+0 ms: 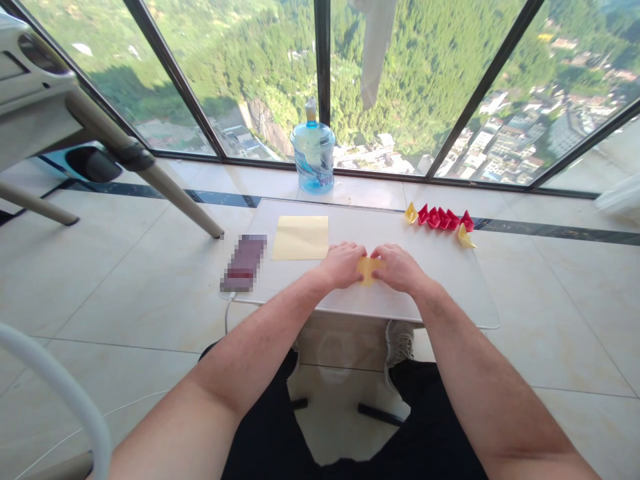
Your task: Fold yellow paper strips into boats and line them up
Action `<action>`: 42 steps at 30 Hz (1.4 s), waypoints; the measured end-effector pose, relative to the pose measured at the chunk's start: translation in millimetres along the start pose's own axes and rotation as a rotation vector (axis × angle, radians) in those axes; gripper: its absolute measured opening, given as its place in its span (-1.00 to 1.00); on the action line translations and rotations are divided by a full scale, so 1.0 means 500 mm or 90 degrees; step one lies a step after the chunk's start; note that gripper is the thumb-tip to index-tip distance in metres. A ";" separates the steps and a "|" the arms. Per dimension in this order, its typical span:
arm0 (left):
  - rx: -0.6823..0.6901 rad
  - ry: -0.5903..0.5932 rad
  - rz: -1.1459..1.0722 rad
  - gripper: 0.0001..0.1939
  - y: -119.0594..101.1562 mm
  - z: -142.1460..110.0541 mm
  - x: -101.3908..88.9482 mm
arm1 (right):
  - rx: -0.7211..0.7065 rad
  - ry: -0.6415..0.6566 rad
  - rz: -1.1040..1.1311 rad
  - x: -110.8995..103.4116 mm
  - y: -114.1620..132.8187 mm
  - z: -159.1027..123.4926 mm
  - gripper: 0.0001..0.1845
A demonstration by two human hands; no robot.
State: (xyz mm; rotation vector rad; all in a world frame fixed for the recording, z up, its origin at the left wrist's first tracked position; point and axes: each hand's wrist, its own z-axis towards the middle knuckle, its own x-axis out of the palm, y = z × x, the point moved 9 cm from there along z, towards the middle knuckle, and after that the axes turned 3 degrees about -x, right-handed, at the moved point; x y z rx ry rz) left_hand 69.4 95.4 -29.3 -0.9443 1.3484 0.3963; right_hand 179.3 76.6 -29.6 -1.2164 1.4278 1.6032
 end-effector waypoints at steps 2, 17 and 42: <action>-0.001 -0.007 0.006 -0.48 0.001 -0.002 -0.003 | -0.003 -0.004 -0.003 0.000 0.002 -0.001 -0.68; -0.004 -0.070 -0.117 -0.60 0.022 -0.014 -0.033 | -0.018 -0.078 0.023 -0.014 0.013 -0.012 -0.70; -0.166 -0.120 -0.711 -0.53 0.093 -0.020 -0.036 | 0.012 -0.195 0.490 -0.041 -0.013 -0.016 -0.68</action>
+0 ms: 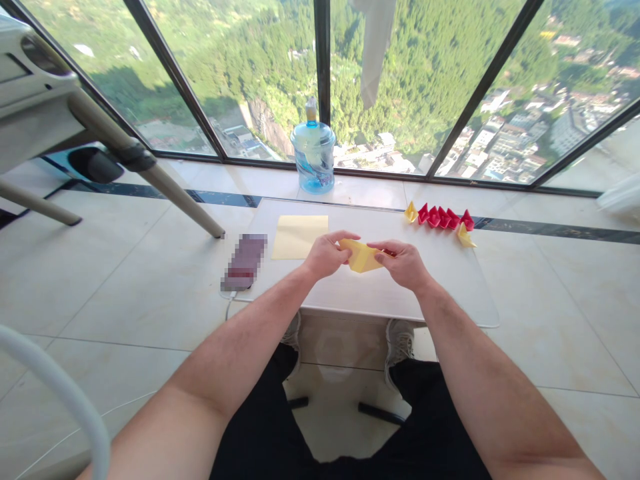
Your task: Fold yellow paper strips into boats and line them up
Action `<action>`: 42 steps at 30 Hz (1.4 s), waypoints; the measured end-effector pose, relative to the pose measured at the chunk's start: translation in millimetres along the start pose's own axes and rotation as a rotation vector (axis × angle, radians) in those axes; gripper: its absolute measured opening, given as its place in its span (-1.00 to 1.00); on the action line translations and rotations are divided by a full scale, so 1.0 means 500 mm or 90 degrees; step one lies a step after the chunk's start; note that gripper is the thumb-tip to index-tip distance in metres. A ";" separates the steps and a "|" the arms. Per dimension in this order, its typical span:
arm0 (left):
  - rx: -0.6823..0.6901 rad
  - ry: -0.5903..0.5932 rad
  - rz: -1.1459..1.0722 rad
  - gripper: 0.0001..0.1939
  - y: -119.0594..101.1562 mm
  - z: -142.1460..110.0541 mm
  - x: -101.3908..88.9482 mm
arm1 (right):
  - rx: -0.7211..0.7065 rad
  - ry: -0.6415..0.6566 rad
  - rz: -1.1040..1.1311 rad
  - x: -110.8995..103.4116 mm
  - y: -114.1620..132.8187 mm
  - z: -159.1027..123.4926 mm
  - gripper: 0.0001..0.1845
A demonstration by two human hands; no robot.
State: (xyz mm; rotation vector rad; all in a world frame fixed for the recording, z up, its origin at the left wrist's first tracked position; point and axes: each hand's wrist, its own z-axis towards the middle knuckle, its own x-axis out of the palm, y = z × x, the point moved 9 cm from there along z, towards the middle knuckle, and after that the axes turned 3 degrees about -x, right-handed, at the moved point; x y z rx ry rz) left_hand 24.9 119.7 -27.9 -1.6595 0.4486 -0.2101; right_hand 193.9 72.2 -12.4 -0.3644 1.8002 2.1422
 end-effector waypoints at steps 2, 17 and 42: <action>0.006 -0.009 0.005 -0.56 -0.003 -0.001 0.000 | -0.017 -0.002 -0.015 0.000 0.004 0.001 -0.69; 0.130 0.038 0.175 -0.67 -0.027 -0.008 0.017 | 0.085 0.090 -0.045 0.014 -0.018 -0.005 -0.81; 0.014 0.142 0.453 -0.88 0.020 0.003 0.023 | 0.109 0.250 -0.149 0.030 -0.057 -0.023 -0.90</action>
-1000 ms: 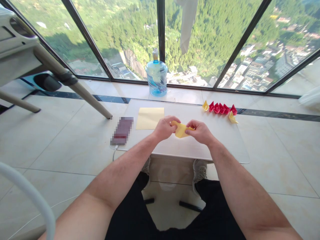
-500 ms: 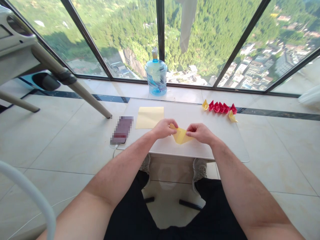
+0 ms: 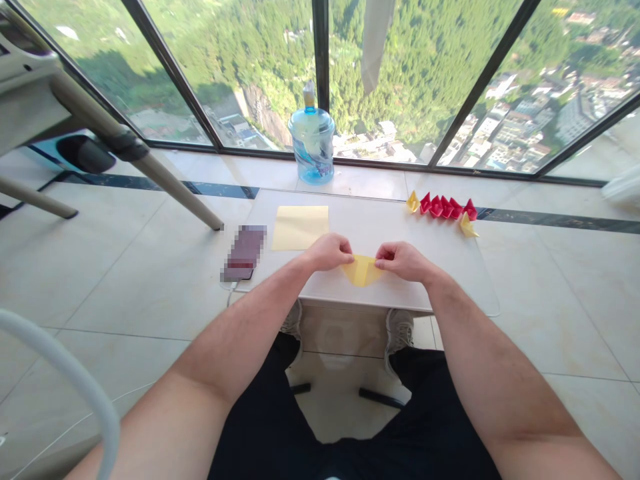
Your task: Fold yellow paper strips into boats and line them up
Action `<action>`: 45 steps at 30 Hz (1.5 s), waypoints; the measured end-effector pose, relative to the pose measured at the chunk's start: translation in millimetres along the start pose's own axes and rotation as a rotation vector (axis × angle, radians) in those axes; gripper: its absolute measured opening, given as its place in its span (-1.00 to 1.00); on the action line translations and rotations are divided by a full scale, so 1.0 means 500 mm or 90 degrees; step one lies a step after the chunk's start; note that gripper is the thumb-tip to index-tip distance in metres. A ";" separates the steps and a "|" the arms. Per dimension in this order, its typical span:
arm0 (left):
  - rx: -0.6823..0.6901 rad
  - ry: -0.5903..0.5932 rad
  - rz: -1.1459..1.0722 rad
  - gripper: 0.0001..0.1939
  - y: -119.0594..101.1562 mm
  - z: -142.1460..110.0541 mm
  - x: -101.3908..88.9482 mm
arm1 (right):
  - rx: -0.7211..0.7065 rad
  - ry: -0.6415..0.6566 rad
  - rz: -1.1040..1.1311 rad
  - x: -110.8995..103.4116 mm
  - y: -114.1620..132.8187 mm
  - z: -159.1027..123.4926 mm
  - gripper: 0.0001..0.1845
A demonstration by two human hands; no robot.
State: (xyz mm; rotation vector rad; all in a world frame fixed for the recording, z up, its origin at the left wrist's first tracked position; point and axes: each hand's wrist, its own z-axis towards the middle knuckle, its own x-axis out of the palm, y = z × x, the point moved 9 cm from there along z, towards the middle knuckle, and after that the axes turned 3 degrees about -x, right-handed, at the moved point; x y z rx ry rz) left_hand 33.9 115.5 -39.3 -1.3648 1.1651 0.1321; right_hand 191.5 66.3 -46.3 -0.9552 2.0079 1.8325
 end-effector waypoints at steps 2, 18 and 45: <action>0.030 -0.029 0.100 -0.89 -0.006 0.000 -0.001 | 0.004 -0.017 -0.079 -0.007 -0.005 -0.003 -0.92; 0.108 0.033 0.267 -0.82 -0.049 -0.020 0.033 | -0.054 -0.007 -0.355 0.011 0.031 -0.008 -0.96; 0.137 -0.010 0.257 -0.87 -0.066 -0.021 0.041 | -0.041 0.002 -0.356 0.043 0.064 -0.011 -0.92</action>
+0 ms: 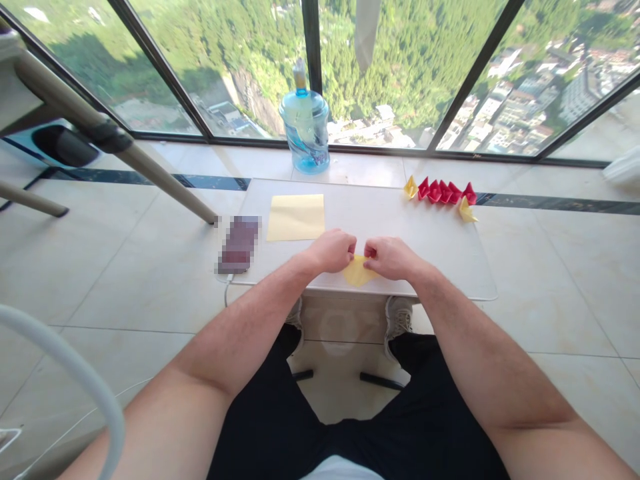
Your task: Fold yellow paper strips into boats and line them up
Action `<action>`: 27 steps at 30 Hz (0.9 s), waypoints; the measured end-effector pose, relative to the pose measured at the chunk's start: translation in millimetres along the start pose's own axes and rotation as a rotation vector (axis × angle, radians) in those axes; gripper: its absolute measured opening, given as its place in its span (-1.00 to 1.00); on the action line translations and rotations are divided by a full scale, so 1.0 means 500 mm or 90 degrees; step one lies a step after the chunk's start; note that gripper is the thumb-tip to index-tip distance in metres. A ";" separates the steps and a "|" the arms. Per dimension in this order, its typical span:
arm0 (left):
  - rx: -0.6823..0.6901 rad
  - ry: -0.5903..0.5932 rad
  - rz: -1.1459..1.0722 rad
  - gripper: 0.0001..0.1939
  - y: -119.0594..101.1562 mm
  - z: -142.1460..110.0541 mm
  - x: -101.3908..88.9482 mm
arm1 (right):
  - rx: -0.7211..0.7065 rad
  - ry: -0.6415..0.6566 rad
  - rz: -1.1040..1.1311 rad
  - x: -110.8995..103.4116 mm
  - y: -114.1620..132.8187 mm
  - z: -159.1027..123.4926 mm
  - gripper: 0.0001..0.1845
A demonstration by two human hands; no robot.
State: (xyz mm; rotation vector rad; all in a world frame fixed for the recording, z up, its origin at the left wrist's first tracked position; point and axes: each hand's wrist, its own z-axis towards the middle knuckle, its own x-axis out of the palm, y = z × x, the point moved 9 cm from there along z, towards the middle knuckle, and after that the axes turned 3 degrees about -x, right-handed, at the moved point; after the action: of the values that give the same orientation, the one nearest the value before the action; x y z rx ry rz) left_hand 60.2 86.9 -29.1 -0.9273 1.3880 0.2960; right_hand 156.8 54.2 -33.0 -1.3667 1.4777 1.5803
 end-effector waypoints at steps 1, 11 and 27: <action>0.001 -0.007 0.000 -0.87 0.000 0.001 -0.002 | 0.005 -0.004 0.005 0.000 -0.001 0.003 -0.94; -0.018 -0.037 0.001 -0.82 0.000 0.020 -0.014 | 0.013 -0.011 0.081 -0.006 -0.017 0.038 -0.86; -0.086 -0.052 -0.035 -0.86 0.046 0.029 -0.014 | -0.030 -0.050 -0.034 -0.023 -0.023 0.033 -0.92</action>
State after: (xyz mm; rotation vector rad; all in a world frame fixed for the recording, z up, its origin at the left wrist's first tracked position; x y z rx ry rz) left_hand 53.2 113.7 -32.6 -1.0510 1.2771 0.3857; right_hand 165.8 75.0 -28.7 -1.3426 1.3550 1.6251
